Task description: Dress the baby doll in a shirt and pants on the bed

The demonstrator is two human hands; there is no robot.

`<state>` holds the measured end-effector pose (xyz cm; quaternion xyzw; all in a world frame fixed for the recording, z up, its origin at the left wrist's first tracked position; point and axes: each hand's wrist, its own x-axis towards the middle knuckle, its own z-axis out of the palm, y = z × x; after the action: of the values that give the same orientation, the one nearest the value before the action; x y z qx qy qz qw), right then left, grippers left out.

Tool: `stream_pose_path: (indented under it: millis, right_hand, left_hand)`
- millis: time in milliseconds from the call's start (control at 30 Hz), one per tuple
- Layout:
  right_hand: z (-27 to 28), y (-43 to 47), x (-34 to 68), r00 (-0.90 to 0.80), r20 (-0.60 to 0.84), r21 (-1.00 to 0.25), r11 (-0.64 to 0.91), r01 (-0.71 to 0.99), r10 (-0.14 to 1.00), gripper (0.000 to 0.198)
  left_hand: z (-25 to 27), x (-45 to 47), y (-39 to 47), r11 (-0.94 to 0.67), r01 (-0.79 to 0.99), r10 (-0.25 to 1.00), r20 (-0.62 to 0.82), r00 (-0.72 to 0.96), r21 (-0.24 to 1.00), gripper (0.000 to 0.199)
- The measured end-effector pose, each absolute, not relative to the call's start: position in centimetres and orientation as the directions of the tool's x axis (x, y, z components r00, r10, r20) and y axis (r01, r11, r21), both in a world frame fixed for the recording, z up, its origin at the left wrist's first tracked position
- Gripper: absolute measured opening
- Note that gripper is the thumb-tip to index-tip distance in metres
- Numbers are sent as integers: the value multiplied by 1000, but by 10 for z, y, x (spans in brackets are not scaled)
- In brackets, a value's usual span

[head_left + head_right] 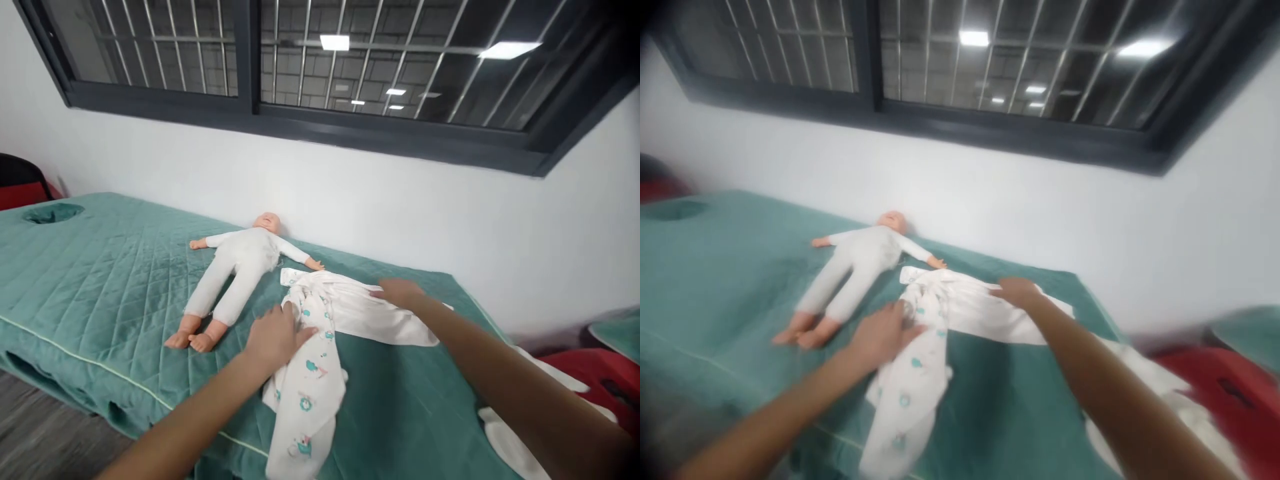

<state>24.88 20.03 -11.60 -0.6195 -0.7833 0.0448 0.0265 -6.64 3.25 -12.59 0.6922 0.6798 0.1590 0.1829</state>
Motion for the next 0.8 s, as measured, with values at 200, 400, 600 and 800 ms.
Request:
stream_pose_path:
  millis: [200, 400, 600, 800]
  right_hand:
    - [-67, 154, 243, -282, -75, 218, 292, 931, 956, 28]
    - [-23, 97, 230, -385, 9, 217, 374, 902, 923, 38]
    - [21, 14, 225, -661, 147, 98, 654, 750, 736, 33]
    - [43, -67, 244, -668, 168, -8, 679, 734, 725, 31]
  left_hand:
    - [-142, -13, 25, -122, 854, 971, -119, 209, 506, 36]
    - [-106, 12, -15, -665, 517, 717, 268, 644, 539, 34]
    - [-74, 32, -24, -674, 576, 707, 630, 322, 461, 54]
    - [-45, 38, -32, -544, 758, 706, 684, 183, 359, 9]
